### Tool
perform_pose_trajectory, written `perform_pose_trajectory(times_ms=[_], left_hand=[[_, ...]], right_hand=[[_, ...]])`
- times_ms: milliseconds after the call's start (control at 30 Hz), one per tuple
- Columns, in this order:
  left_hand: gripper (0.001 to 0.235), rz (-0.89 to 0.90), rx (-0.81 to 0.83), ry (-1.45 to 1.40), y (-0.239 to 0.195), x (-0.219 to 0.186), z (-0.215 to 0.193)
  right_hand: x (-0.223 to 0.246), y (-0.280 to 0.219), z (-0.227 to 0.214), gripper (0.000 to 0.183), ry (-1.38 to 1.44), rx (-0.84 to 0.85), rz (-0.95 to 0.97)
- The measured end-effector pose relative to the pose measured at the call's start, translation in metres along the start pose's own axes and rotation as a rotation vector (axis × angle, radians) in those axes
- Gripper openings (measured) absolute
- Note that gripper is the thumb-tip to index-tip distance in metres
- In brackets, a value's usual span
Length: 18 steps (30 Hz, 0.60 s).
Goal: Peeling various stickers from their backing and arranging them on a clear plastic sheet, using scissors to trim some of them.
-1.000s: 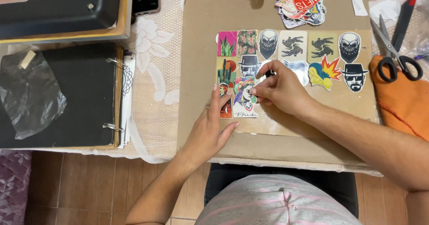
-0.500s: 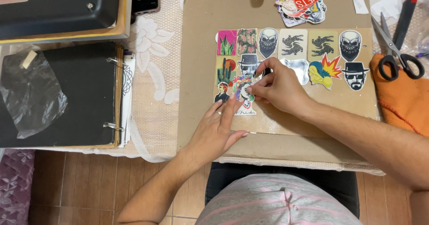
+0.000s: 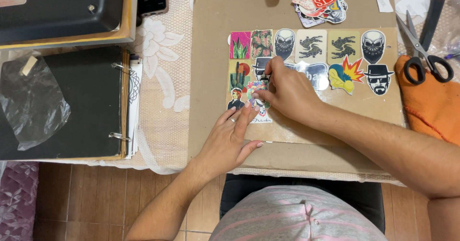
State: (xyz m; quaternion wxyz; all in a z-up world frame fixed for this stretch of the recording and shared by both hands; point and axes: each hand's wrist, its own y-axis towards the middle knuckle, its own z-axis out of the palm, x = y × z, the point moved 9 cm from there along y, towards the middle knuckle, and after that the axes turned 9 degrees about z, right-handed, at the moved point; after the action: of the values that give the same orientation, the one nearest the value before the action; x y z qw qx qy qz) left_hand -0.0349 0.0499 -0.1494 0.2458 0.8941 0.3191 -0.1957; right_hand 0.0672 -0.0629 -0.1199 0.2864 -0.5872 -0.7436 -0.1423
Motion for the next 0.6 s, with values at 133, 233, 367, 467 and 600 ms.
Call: perform_pose_trajectory(times_ms=[133, 233, 367, 467, 600], left_hand=[[0.097, -0.022, -0.001, -0.011, 0.004, -0.001, -0.008], [0.094, -0.050, -0.019, -0.065, 0.010, -0.003, -0.021], [0.057, -0.238, -0.332, -0.355, 0.011, 0.025, -0.044], [0.024, -0.229, -0.671, -0.388, 0.022, 0.026, -0.080], [0.014, -0.134, -0.891, -0.368, 0.063, 0.002, -0.119]], right_hand=[[-0.006, 0.001, 0.009, 0.046, -0.031, 0.063, -0.018], [-0.013, 0.002, 0.012, 0.044, -0.017, 0.076, -0.023], [-0.045, -0.005, -0.059, 0.039, -0.041, -0.256, -0.005], [-0.110, -0.030, -0.137, 0.032, -0.037, -0.467, -0.034], [-0.205, -0.057, -0.182, 0.023, -0.362, -0.479, 0.068]])
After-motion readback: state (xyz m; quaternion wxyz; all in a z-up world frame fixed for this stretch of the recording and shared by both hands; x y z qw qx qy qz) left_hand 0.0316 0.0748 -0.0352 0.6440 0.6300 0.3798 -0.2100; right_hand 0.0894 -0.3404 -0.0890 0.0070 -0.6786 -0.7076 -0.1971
